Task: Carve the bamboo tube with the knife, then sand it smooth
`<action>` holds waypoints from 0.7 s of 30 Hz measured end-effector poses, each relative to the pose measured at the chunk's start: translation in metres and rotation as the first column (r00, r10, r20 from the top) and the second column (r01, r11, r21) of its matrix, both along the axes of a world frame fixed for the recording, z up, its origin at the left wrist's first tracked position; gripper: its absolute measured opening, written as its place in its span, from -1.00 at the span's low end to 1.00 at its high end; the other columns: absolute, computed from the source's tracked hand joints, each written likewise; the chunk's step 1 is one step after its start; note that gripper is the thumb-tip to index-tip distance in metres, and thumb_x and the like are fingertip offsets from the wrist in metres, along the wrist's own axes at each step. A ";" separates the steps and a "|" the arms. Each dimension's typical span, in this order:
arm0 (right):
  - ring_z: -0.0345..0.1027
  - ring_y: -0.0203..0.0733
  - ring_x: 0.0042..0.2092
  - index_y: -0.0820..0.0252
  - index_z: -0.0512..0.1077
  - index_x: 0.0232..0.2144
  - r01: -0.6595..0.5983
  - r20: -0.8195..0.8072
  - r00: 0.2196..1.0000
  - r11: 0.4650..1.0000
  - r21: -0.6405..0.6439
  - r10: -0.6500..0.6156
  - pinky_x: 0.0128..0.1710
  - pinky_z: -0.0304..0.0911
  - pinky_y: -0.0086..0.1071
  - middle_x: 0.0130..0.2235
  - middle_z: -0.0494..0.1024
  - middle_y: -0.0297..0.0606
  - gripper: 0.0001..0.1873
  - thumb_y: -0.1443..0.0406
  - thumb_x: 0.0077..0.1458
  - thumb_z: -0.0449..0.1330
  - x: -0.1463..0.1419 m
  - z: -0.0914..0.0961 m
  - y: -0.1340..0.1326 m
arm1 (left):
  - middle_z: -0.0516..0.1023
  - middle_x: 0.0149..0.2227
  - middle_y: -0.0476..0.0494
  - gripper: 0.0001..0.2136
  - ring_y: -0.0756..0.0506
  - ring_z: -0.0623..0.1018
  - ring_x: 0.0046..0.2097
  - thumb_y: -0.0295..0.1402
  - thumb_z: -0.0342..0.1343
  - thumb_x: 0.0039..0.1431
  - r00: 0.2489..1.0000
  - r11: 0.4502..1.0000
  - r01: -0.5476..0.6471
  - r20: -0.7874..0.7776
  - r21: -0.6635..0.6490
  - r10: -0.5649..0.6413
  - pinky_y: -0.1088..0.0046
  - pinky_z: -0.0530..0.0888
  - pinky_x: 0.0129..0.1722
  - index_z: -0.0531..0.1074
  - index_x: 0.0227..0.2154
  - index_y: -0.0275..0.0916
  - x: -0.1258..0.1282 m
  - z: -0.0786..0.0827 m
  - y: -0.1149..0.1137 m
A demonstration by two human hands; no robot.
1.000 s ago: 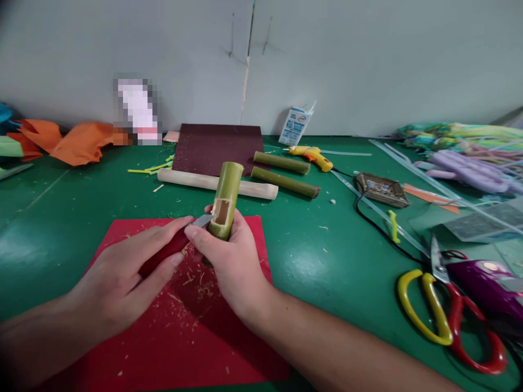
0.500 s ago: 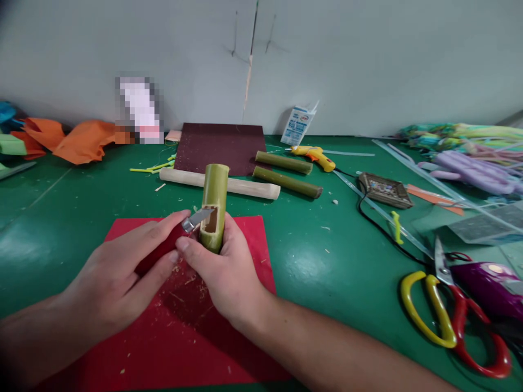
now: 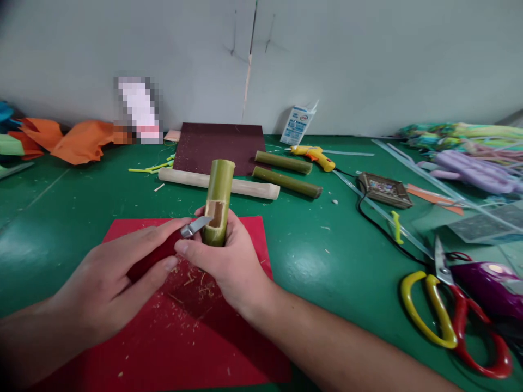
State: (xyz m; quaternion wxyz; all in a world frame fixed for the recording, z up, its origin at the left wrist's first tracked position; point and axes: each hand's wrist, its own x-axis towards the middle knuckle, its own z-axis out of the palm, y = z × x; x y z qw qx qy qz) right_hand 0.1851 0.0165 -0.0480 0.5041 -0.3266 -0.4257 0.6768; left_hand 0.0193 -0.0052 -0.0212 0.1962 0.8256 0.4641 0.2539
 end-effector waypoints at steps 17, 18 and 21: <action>0.25 -0.42 -0.41 0.02 0.21 -0.21 0.066 0.219 0.968 0.965 0.255 -0.124 -0.40 0.25 -0.49 -0.41 0.36 -0.51 -0.49 0.36 -0.19 0.36 0.003 0.000 0.001 | 0.37 0.09 -0.11 -0.61 -0.17 0.41 0.07 -0.30 -0.03 0.18 0.997 0.998 -0.040 0.058 -0.054 0.044 0.27 0.42 0.05 0.24 0.09 -0.15 -0.006 -0.004 -0.008; 0.25 -0.41 -0.42 0.03 0.21 -0.21 0.066 0.211 0.970 0.969 0.239 -0.118 -0.41 0.24 -0.48 -0.42 0.37 -0.52 -0.50 0.36 -0.18 0.35 0.003 0.001 0.001 | 0.38 0.09 -0.11 -0.61 -0.17 0.41 0.07 -0.30 -0.03 0.18 0.997 0.998 -0.045 0.056 -0.053 0.048 0.27 0.42 0.05 0.24 0.09 -0.14 -0.006 -0.004 -0.008; 0.24 -0.42 -0.44 0.05 0.21 -0.23 0.061 0.182 0.979 0.983 0.173 -0.093 -0.45 0.22 -0.50 -0.45 0.36 -0.53 -0.51 0.38 -0.19 0.35 0.001 0.004 0.000 | 0.38 0.09 -0.09 -0.60 -0.16 0.40 0.07 -0.29 -0.04 0.18 0.997 0.997 -0.058 0.042 -0.059 0.060 0.26 0.40 0.06 0.23 0.10 -0.12 -0.005 -0.003 -0.009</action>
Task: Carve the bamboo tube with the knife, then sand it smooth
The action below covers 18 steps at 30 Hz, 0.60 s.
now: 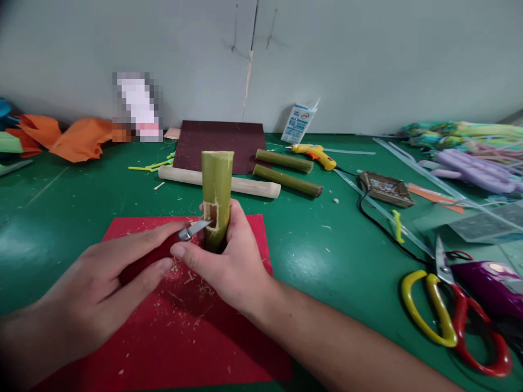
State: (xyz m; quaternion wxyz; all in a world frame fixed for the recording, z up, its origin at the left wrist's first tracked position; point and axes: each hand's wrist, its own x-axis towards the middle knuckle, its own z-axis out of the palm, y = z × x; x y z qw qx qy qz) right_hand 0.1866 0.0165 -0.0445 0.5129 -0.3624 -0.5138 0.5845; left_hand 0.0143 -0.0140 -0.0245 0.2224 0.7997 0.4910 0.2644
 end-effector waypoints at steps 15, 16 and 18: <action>0.10 -0.45 -0.52 0.12 0.24 -0.38 -0.011 -0.054 0.999 0.994 -0.113 0.005 -0.54 0.09 -0.51 -0.52 0.28 -0.54 -0.63 0.40 -0.20 0.34 -0.002 0.002 -0.002 | 0.40 0.04 -0.16 -0.60 -0.12 0.42 0.05 -0.36 -0.06 0.21 0.998 0.995 0.045 -0.047 0.092 -0.041 0.28 0.37 0.07 0.17 0.12 -0.20 0.003 -0.005 0.004; 0.10 -0.45 -0.52 0.12 0.24 -0.39 -0.007 -0.043 0.999 0.993 -0.118 0.002 -0.55 0.09 -0.50 -0.52 0.29 -0.53 -0.65 0.38 -0.19 0.34 -0.003 0.002 -0.002 | 0.39 0.05 -0.16 -0.59 -0.12 0.41 0.05 -0.36 -0.06 0.21 0.998 0.994 0.043 -0.054 0.100 -0.037 0.29 0.38 0.06 0.15 0.13 -0.20 0.004 -0.006 0.004; 0.11 -0.44 -0.53 0.12 0.25 -0.39 0.009 -0.020 1.000 0.991 -0.132 -0.012 -0.55 0.09 -0.49 -0.51 0.30 -0.51 -0.69 0.32 -0.15 0.33 -0.004 0.001 -0.003 | 0.38 0.07 -0.16 -0.58 -0.12 0.41 0.06 -0.36 -0.06 0.22 0.998 0.993 0.031 -0.065 0.115 -0.023 0.32 0.40 0.04 0.13 0.14 -0.20 0.005 -0.006 0.005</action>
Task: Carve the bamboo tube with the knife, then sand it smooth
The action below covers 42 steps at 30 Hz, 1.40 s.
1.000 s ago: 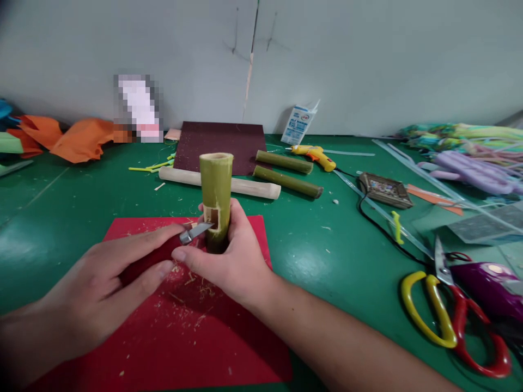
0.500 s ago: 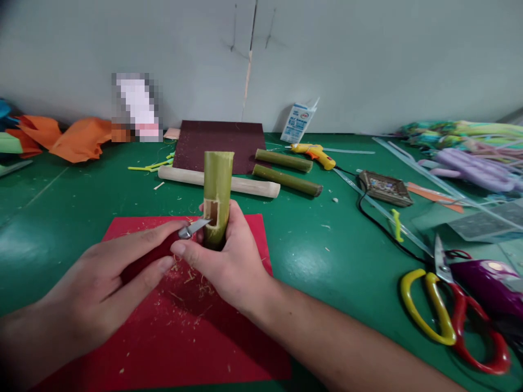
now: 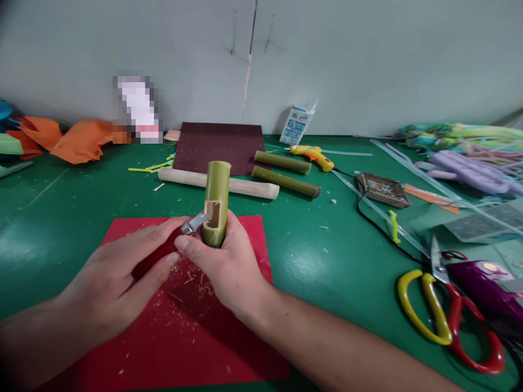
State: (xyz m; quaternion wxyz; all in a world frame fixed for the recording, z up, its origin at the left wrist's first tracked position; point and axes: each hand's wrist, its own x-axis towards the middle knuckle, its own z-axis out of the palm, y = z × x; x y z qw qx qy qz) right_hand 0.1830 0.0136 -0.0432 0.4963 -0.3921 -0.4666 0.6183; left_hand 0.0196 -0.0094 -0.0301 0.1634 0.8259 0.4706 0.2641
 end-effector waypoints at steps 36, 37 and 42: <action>0.19 -0.34 -0.35 -0.02 0.13 -0.12 -0.006 0.246 0.966 0.943 0.333 -0.081 -0.40 0.20 -0.43 -0.32 0.28 -0.42 -0.43 0.31 -0.14 0.32 0.009 -0.008 0.002 | 0.36 0.09 -0.16 -0.57 -0.16 0.38 0.09 -0.33 -0.06 0.20 1.000 0.993 -0.004 0.026 -0.122 0.007 0.26 0.37 0.06 0.17 0.13 -0.21 -0.003 0.005 -0.001; 0.19 -0.34 -0.34 -0.01 0.12 -0.12 -0.003 0.243 0.966 0.941 0.338 -0.084 -0.40 0.21 -0.43 -0.32 0.27 -0.42 -0.44 0.29 -0.13 0.32 0.009 -0.008 0.002 | 0.36 0.09 -0.16 -0.57 -0.16 0.38 0.09 -0.33 -0.06 0.20 1.000 0.994 -0.002 0.016 -0.109 0.004 0.28 0.37 0.06 0.16 0.14 -0.20 -0.003 0.005 -0.002; 0.21 -0.36 -0.35 0.00 0.11 -0.13 0.004 0.224 0.971 0.943 0.334 -0.084 -0.37 0.23 -0.45 -0.33 0.29 -0.43 -0.45 0.26 -0.12 0.32 0.007 -0.008 0.002 | 0.41 0.04 -0.16 -0.56 -0.13 0.43 0.03 -0.33 -0.05 0.19 1.000 0.997 0.010 -0.014 -0.072 -0.011 0.32 0.39 0.04 0.16 0.14 -0.21 -0.005 0.004 -0.001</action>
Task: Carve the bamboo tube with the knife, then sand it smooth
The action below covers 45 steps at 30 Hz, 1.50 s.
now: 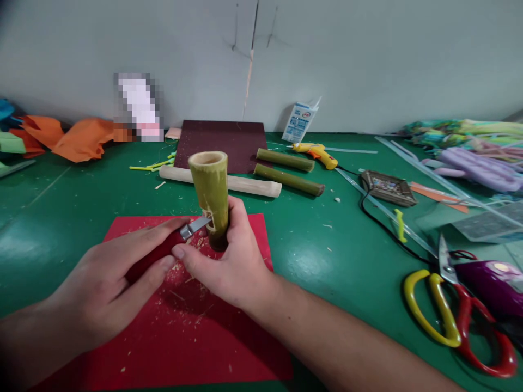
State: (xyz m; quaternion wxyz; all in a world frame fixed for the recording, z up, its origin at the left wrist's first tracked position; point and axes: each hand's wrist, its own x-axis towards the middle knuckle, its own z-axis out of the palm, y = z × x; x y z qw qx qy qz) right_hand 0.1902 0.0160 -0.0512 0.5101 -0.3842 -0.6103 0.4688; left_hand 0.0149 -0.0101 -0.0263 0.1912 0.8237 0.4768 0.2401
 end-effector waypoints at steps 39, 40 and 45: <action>0.18 -0.40 -0.45 0.11 0.25 -0.27 0.043 -0.200 0.974 0.951 -0.306 -0.108 -0.45 0.16 -0.47 -0.45 0.34 -0.48 -0.62 0.27 -0.14 0.32 -0.005 0.003 0.006 | 0.33 0.11 -0.08 -0.57 -0.07 0.35 0.11 -0.37 -0.09 0.22 0.997 0.998 0.060 0.056 0.024 -0.062 0.41 0.32 0.10 0.11 0.16 -0.18 0.007 -0.012 0.010; 0.19 -0.40 -0.44 0.10 0.24 -0.26 0.038 -0.192 0.977 0.957 -0.287 -0.096 -0.44 0.17 -0.46 -0.45 0.34 -0.48 -0.61 0.27 -0.13 0.32 -0.004 0.003 0.007 | 0.33 0.12 -0.07 -0.57 -0.06 0.34 0.12 -0.38 -0.08 0.22 0.995 0.997 0.069 0.071 0.020 -0.070 0.43 0.31 0.11 0.11 0.16 -0.18 0.007 -0.011 0.010; 0.20 -0.39 -0.41 0.10 0.23 -0.26 -0.014 -0.103 0.995 0.983 -0.186 -0.005 -0.42 0.19 -0.46 -0.42 0.33 -0.47 -0.64 0.27 -0.09 0.29 0.002 0.003 0.007 | 0.38 0.08 -0.07 -0.58 -0.07 0.39 0.08 -0.37 -0.02 0.19 0.994 0.998 0.056 0.091 0.004 -0.056 0.44 0.33 0.09 0.18 0.12 -0.20 0.003 -0.008 0.007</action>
